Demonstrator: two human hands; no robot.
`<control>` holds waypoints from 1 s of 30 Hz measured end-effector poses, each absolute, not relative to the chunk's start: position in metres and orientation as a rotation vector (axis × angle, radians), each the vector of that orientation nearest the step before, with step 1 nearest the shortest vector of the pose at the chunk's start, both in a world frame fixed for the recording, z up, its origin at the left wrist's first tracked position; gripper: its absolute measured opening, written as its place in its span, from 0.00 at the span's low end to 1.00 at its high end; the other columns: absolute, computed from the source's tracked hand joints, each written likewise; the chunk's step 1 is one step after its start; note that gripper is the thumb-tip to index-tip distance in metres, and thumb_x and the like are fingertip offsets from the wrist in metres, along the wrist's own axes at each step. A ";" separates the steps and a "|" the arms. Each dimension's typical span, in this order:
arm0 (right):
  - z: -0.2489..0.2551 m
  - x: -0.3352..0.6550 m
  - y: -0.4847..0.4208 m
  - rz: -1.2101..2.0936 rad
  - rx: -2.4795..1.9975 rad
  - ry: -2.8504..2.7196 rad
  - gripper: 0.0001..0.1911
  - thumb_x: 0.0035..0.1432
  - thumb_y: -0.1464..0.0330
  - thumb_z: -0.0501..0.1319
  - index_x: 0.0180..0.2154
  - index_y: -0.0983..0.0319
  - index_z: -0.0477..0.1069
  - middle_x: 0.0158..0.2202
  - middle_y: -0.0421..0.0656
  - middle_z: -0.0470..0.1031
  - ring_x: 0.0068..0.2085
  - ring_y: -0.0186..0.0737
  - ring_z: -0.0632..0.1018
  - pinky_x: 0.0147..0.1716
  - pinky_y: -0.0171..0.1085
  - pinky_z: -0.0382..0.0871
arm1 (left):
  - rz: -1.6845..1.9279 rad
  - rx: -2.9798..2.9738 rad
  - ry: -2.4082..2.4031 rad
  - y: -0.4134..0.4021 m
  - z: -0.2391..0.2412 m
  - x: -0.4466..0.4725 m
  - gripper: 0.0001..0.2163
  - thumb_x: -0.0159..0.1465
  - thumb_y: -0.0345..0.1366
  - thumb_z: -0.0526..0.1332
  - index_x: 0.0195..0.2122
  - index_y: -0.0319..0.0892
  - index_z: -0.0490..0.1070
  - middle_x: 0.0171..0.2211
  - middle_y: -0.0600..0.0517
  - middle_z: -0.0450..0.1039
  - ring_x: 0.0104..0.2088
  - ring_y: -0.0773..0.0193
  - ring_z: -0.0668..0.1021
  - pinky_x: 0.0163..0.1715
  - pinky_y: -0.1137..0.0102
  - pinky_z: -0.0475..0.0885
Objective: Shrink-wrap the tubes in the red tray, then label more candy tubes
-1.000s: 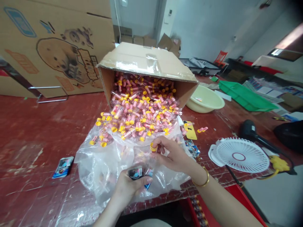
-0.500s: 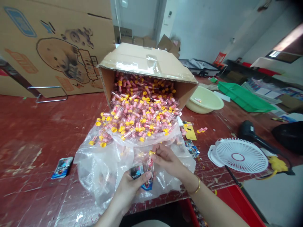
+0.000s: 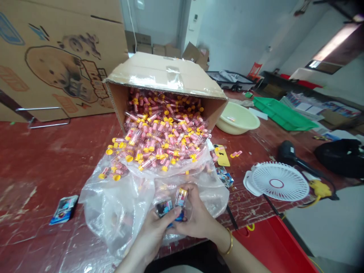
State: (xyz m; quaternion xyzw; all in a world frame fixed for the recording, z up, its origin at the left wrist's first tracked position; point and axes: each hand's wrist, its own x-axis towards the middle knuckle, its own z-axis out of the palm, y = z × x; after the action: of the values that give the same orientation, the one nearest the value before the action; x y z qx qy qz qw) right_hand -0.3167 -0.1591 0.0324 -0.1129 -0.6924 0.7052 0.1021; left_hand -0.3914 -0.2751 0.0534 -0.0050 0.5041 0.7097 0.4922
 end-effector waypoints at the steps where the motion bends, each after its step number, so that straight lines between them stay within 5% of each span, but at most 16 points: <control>1: 0.032 -0.316 -0.159 2.069 -0.322 -2.065 0.34 0.41 0.79 0.65 0.45 0.53 0.50 0.40 0.38 0.62 0.29 0.30 0.69 0.24 0.31 0.64 | 1.721 -0.005 1.228 -0.276 0.053 -0.391 0.17 0.50 0.40 0.71 0.37 0.34 0.77 0.28 0.45 0.80 0.30 0.59 0.81 0.31 0.71 0.75; 8: 0.028 -0.314 -0.165 2.051 -0.238 -2.057 0.33 0.41 0.82 0.62 0.45 0.53 0.50 0.40 0.39 0.61 0.34 0.33 0.69 0.27 0.32 0.64 | 1.738 -0.036 1.240 -0.276 0.048 -0.390 0.15 0.48 0.42 0.72 0.33 0.36 0.78 0.26 0.46 0.79 0.29 0.62 0.79 0.28 0.74 0.72; 12: 0.035 -0.314 -0.157 2.046 -0.189 -2.030 0.33 0.40 0.78 0.68 0.45 0.55 0.54 0.40 0.39 0.63 0.37 0.35 0.69 0.34 0.35 0.66 | 1.769 -0.043 1.273 -0.277 0.048 -0.390 0.15 0.46 0.41 0.73 0.32 0.37 0.79 0.25 0.49 0.78 0.27 0.65 0.78 0.29 0.75 0.72; 17: 0.041 -0.304 -0.138 2.035 -0.320 -1.900 0.10 0.54 0.65 0.65 0.36 0.59 0.66 0.32 0.39 0.68 0.34 0.34 0.69 0.36 0.36 0.65 | 1.624 0.027 1.353 -0.276 0.049 -0.383 0.20 0.47 0.49 0.71 0.35 0.39 0.78 0.32 0.45 0.80 0.33 0.54 0.80 0.26 0.68 0.76; 19: 0.040 -0.289 -0.129 2.082 -0.426 -1.770 0.10 0.53 0.63 0.66 0.34 0.60 0.67 0.32 0.39 0.70 0.32 0.33 0.71 0.35 0.36 0.66 | 1.543 0.044 1.323 -0.275 0.048 -0.376 0.21 0.52 0.51 0.67 0.39 0.41 0.77 0.39 0.43 0.80 0.39 0.50 0.80 0.28 0.65 0.78; 23: 0.023 -0.208 -0.093 1.805 -0.913 -1.695 0.14 0.50 0.58 0.67 0.33 0.59 0.67 0.34 0.39 0.74 0.34 0.36 0.75 0.37 0.37 0.70 | 1.354 0.164 1.238 -0.275 0.035 -0.355 0.20 0.56 0.47 0.65 0.47 0.44 0.73 0.49 0.46 0.76 0.49 0.47 0.77 0.37 0.60 0.79; 30: -0.049 0.061 -0.083 1.145 -2.135 -1.476 0.10 0.61 0.65 0.60 0.41 0.65 0.69 0.39 0.42 0.74 0.37 0.37 0.76 0.38 0.40 0.73 | 1.089 0.285 1.382 -0.270 -0.001 -0.321 0.21 0.53 0.46 0.68 0.47 0.44 0.72 0.44 0.45 0.80 0.43 0.48 0.81 0.35 0.62 0.81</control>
State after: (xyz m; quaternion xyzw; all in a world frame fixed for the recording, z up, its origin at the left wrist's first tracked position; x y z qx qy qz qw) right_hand 0.0608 -0.0825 -0.0493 -0.7440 -0.5143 0.3988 0.1517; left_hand -0.3209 -0.2697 -0.0014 0.1245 0.6031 0.4751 0.6285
